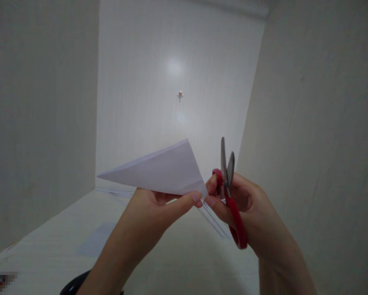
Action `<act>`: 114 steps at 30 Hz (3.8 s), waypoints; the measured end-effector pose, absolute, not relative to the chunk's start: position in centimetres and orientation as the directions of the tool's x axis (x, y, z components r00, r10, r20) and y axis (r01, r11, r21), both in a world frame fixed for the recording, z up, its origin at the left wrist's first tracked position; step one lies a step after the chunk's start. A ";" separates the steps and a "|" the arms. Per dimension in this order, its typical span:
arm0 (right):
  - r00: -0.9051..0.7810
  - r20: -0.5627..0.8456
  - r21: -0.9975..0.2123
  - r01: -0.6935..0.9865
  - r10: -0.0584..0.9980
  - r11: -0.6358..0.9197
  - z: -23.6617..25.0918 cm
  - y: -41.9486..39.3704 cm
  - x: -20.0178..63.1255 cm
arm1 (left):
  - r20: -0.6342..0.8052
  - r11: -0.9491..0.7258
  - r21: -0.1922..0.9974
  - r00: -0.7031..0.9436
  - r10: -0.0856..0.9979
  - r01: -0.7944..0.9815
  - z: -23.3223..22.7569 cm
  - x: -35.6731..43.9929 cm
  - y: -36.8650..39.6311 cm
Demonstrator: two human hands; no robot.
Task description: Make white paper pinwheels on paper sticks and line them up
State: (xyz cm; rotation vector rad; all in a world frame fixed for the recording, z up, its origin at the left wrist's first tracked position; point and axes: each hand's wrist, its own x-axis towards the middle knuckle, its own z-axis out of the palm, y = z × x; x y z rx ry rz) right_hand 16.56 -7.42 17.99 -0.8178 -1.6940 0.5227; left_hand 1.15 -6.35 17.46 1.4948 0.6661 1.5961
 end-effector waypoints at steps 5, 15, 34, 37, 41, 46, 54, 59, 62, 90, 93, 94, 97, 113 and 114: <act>-0.126 0.639 -0.712 0.276 0.759 0.646 18.1 -7.3 16.9 | 0.550 -0.547 0.835 0.042 0.834 -0.063 17.3 0.9 -6.2; -0.123 0.612 -0.739 0.263 0.781 0.620 18.2 -6.8 17.0 | 0.494 -0.495 0.868 0.016 0.869 0.052 17.2 1.0 -6.1; -0.023 0.629 -0.742 0.281 0.777 0.609 18.2 -6.2 20.6 | 0.595 -0.593 0.803 0.126 0.794 -0.053 18.1 -2.6 -5.6; 0.005 0.651 -0.722 0.314 0.759 0.617 18.3 -6.3 21.0 | 0.619 -0.616 0.785 0.111 0.778 -0.063 18.1 -2.9 -5.5; 0.081 0.666 -0.715 0.351 0.742 0.604 18.2 -6.4 22.3 | 0.646 -0.642 0.764 0.099 0.757 -0.070 18.0 -3.2 -5.4; 0.215 0.708 -0.700 0.340 0.672 0.628 17.8 -5.9 23.7 | 0.678 -0.677 0.735 0.036 0.734 -0.043 17.7 -3.7 -5.3; 0.106 0.838 -0.543 0.262 0.535 0.798 17.7 -4.1 22.1 | 0.553 -0.533 0.830 0.117 0.825 -0.163 17.4 -2.0 -4.5; -0.039 0.882 -0.456 0.179 0.469 0.872 17.6 -4.7 21.2 | 0.500 -0.449 0.864 0.287 0.817 -0.227 17.4 -1.7 -4.3; -0.091 0.894 -0.425 0.143 0.440 0.894 17.6 -5.1 21.2 | 0.500 -0.471 0.865 0.337 0.797 -0.171 17.4 -1.8 -4.5; -0.243 0.549 -0.805 0.103 0.800 0.584 18.1 -5.7 18.8 | 0.495 -0.520 0.853 0.358 0.792 -0.029 17.2 -0.9 -4.3; -0.292 0.548 -0.784 0.148 0.784 0.603 18.0 -5.9 17.9 | 0.442 -0.458 0.887 0.399 0.804 -0.059 17.1 -0.7 -4.4; -0.313 0.542 -0.783 0.150 0.780 0.604 17.9 -5.9 17.6 | 0.433 -0.443 0.894 0.393 0.811 -0.069 17.1 -0.6 -4.5; -0.314 0.546 -0.778 0.152 0.776 0.609 17.8 -6.0 17.1 | 0.431 -0.427 0.899 0.352 0.831 -0.094 17.3 -0.5 -4.8; -0.330 0.540 -0.783 0.141 0.774 0.606 17.7 -6.1 16.6 | 0.442 -0.427 0.897 0.274 0.854 -0.117 17.0 -0.7 -5.0; -0.333 0.540 -0.781 0.143 0.773 0.608 17.7 -6.1 16.6 | 0.449 -0.434 0.893 0.268 0.852 -0.117 17.0 -0.7 -5.1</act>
